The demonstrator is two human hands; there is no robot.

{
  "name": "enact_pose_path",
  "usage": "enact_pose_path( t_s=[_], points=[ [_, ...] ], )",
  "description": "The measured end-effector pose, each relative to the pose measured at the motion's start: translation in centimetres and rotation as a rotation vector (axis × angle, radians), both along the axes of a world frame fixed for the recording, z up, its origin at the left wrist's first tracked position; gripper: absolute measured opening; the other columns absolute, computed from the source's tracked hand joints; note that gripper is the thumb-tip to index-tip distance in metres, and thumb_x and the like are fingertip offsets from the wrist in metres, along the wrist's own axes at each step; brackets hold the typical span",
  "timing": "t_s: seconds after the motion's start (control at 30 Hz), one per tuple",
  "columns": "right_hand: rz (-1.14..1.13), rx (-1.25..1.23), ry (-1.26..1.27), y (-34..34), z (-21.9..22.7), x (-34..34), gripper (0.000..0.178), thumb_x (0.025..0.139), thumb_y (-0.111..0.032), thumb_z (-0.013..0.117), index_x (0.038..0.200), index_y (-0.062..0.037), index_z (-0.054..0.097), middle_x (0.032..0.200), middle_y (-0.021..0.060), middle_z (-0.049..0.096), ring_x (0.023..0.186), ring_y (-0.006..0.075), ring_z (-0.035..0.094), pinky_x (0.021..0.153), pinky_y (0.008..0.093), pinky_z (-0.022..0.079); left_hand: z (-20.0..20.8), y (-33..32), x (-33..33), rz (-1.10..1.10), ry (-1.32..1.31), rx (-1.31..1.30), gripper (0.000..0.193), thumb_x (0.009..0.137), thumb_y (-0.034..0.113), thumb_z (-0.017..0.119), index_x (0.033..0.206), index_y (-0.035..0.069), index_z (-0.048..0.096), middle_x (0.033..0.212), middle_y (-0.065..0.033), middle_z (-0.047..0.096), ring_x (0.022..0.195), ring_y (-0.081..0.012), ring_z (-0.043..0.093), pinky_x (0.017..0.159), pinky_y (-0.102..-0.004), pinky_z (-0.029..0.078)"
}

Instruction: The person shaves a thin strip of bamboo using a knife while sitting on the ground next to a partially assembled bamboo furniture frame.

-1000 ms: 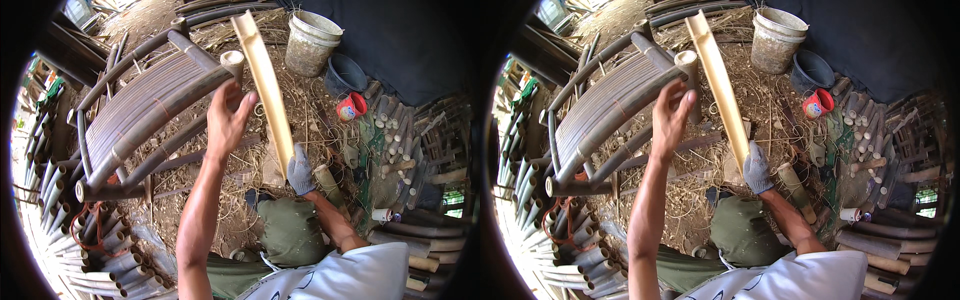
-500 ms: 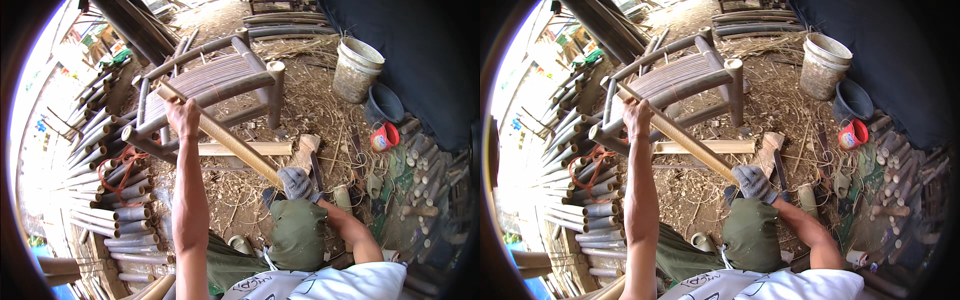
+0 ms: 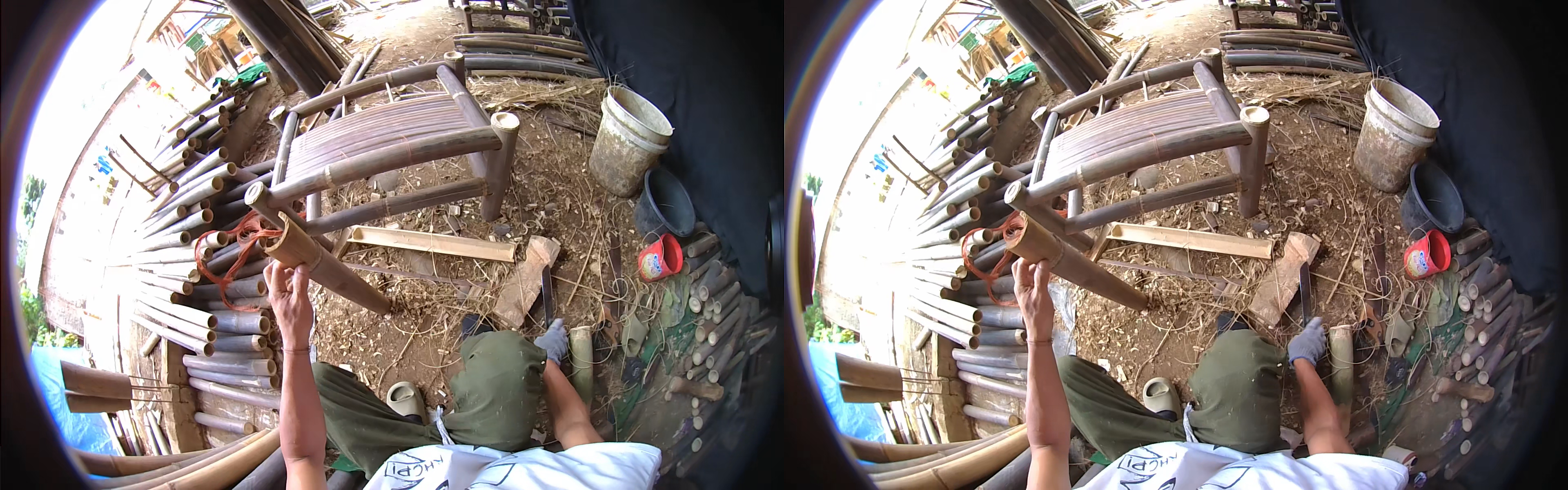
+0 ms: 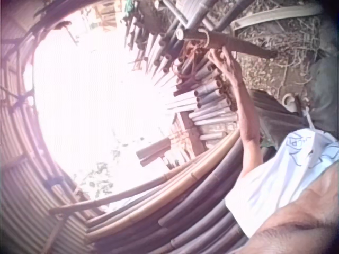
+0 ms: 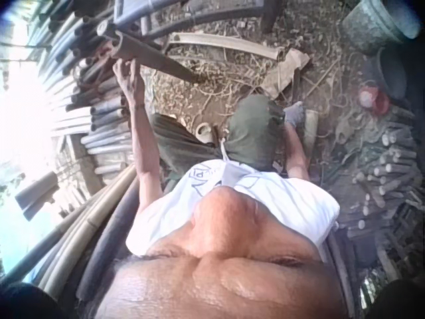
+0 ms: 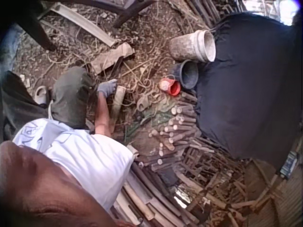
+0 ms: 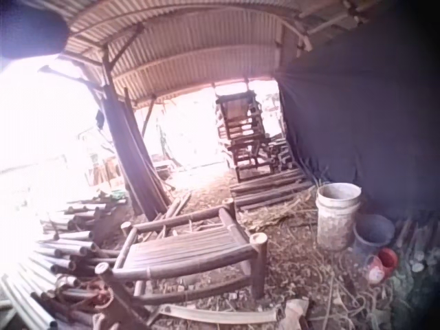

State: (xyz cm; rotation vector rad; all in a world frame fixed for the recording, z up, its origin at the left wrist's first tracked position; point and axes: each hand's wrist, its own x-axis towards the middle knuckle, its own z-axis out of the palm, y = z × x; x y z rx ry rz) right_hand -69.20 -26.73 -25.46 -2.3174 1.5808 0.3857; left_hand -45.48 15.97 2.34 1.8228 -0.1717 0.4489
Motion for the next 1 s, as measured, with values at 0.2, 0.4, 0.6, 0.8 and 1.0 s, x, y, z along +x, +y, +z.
enact_pose_path(
  t_s=[0.2,0.4,0.6,0.8,1.0],
  points=[
    [0.002,-0.008,-0.148,-1.9,-0.9,-2.2,0.059,0.09,-0.018,0.057,0.143,0.0016,0.038,0.115,0.0277,0.066,0.106,0.0443,0.066,0.088,0.0536,0.053,2.2,0.7,-0.5,-0.102,-0.142,-0.216,0.022,0.098,0.008,0.065,0.118,0.003,0.059,0.111,-0.0027,0.062,0.094,-0.0094,0.059,0.087,-0.0242,0.047],
    [0.271,-0.133,-0.683,-6.7,5.4,-5.9,0.068,0.089,-0.017,0.059,0.15,-0.0005,0.032,0.107,0.0215,0.066,0.092,0.0353,0.067,0.081,0.0458,0.054,3.8,2.1,0.7,-0.213,-0.243,-0.242,0.027,0.097,0.009,0.069,0.122,0.002,0.062,0.103,0.0009,0.069,0.09,-0.0045,0.061,0.078,-0.0202,0.047],
    [0.252,0.468,-1.341,4.5,32.9,-3.8,0.058,0.096,-0.002,0.052,0.151,-0.0018,0.032,0.093,0.0055,0.058,0.065,0.0088,0.058,0.053,0.0253,0.052,2.4,4.4,-3.8,-0.217,-0.205,-0.054,0.037,0.094,-0.006,0.064,0.13,0.0,0.059,0.115,-0.0027,0.066,0.096,-0.0074,0.064,0.085,-0.0223,0.052],
    [0.674,0.919,-1.205,16.4,39.0,-1.4,0.041,0.101,-0.013,0.053,0.138,0.0016,0.043,0.083,0.0055,0.059,0.052,0.009,0.056,0.048,0.0253,0.051,3.6,2.4,-9.2,-0.304,-0.184,-0.063,0.034,0.084,-0.016,0.068,0.114,-0.002,0.065,0.108,-0.0054,0.062,0.101,-0.0143,0.069,0.088,-0.026,0.059],
    [1.027,0.726,-1.061,22.9,37.1,1.9,0.044,0.097,-0.022,0.063,0.134,0.0005,0.052,0.088,0.017,0.063,0.077,0.0297,0.067,0.071,0.0408,0.054,3.5,1.7,-12.0,-0.317,-0.213,-0.018,0.032,0.081,-0.016,0.07,0.107,-0.001,0.06,0.104,-0.0067,0.063,0.1,-0.0175,0.071,0.089,-0.0293,0.06]
  ],
)
